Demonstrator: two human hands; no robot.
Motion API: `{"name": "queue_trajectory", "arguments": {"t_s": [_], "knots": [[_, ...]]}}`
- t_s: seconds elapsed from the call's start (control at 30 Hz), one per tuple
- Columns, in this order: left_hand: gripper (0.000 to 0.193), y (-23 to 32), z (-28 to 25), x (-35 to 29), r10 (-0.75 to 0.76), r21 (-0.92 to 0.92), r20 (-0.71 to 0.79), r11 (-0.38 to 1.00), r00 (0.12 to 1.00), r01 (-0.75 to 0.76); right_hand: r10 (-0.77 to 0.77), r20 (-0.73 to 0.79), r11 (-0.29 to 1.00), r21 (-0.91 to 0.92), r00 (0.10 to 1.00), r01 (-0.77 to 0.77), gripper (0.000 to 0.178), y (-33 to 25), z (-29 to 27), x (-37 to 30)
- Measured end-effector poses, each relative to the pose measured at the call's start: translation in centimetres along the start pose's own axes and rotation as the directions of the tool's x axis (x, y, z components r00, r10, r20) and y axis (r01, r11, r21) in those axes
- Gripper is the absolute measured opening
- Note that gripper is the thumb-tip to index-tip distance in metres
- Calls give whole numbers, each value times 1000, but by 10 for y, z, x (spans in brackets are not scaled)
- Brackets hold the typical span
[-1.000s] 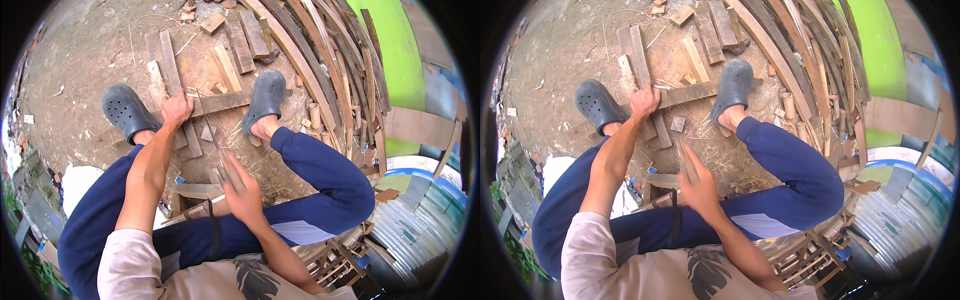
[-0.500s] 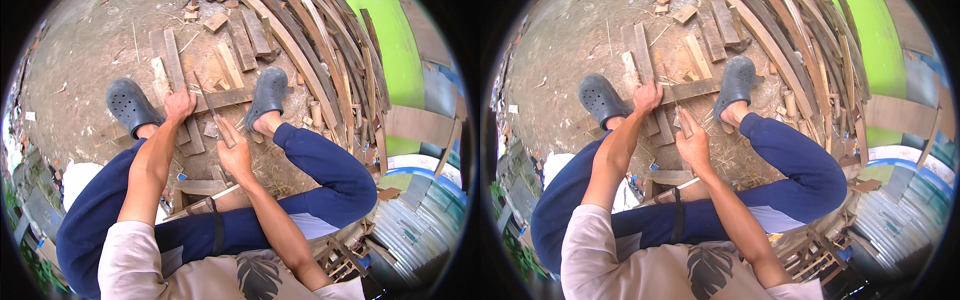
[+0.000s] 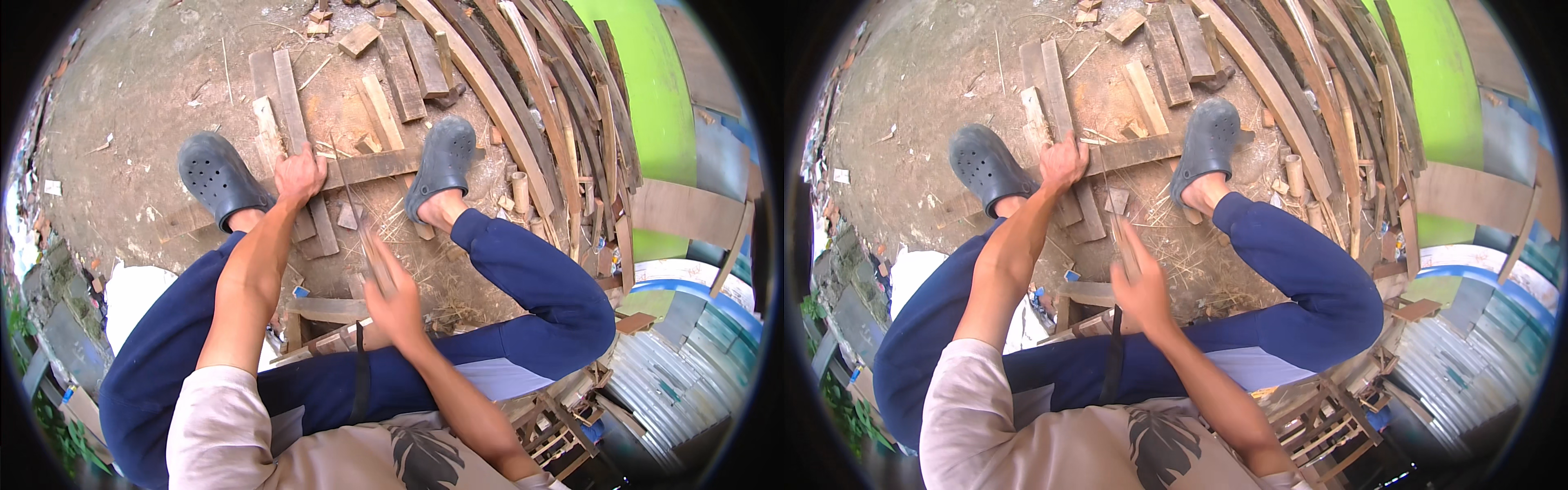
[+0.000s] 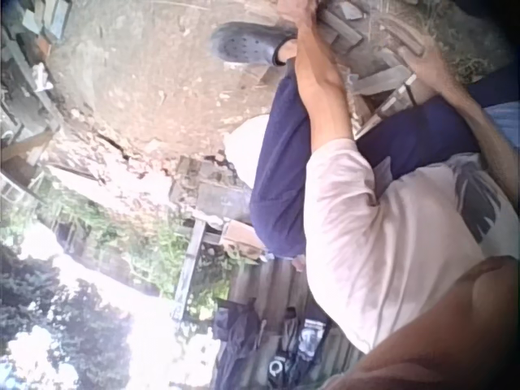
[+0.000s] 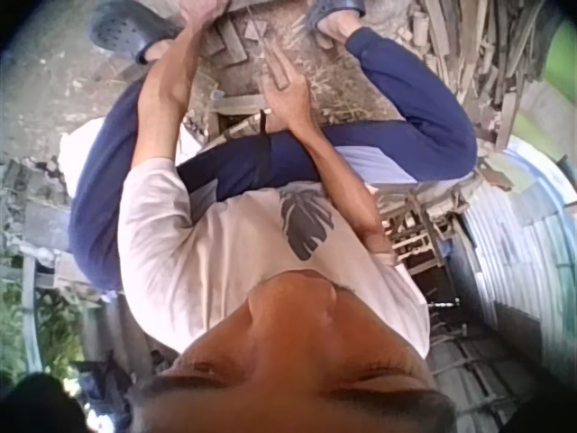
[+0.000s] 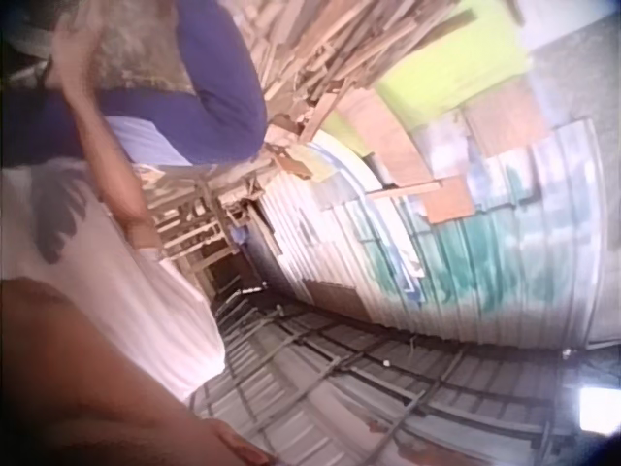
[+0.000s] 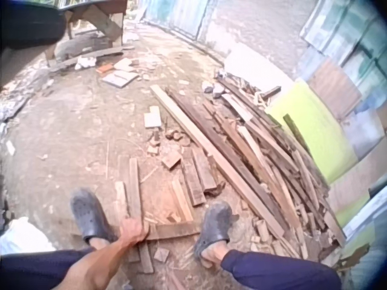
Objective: The person sits on the ground and uses a hand saw to cut a small piece of wood. They then pick up a longer wooden plank, inspect it, and place it back down among other wood pieces.
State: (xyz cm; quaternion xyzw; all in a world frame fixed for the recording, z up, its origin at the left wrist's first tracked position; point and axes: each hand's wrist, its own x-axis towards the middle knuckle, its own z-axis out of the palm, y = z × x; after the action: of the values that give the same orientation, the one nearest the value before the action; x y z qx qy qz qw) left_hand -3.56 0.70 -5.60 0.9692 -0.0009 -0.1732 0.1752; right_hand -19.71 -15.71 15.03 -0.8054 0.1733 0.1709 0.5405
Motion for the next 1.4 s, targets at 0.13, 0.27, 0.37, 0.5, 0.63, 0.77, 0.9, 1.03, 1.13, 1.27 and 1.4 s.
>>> {"name": "queue_trajectory", "arguments": {"t_s": [0.13, 0.27, 0.37, 0.5, 0.63, 0.77, 0.9, 1.03, 1.13, 1.27, 1.4], "knots": [[49, -3, 2, 3, -1, 3, 53, 1000, 999, 1, 70, 64, 992, 104, 995, -77, 64, 8, -23, -65], [47, -5, 7, 4, 22, 25, 23, 999, 999, -22, 58, 219, 993, -113, 974, -34, 82, -5, 25, -71], [44, -4, 8, 0, 40, 22, -91, 999, 995, -39, 33, 134, 994, -104, 990, -19, 89, -15, 39, -68], [42, -3, 5, -3, 144, 110, -106, 985, 984, -133, -68, 87, 996, -44, 994, 72, 84, -11, -14, -61], [45, 0, 7, -7, 115, 149, -145, 984, 983, -94, 52, 81, 997, -53, 995, -48, 67, -18, -48, -52], [47, 1, 11, -16, 0, 118, -104, 993, 995, 13, 16, 58, 998, -62, 998, -12, 63, -61, -55, -68], [58, 7, 16, -36, 11, 119, -76, 993, 997, -1, -51, 46, 995, 86, 998, 47, 59, -77, -70, -89], [80, 25, 14, -43, 190, 203, 60, 959, 980, -198, -320, -99, 942, 74, 942, 327, 64, -68, -84, -63], [86, 39, 19, -47, 341, 274, 184, 883, 922, -381, -211, -56, 957, 194, 976, 218, 62, -69, -89, -69], [95, 47, 7, -58, 412, 367, 420, 737, 808, -567, -161, -9, 940, 303, 987, 156, 61, -69, -105, -68], [99, 27, -9, -53, -111, 346, 256, 938, 960, 16, -169, -37, 932, 320, 985, 172, 61, -49, -113, -79]]}}
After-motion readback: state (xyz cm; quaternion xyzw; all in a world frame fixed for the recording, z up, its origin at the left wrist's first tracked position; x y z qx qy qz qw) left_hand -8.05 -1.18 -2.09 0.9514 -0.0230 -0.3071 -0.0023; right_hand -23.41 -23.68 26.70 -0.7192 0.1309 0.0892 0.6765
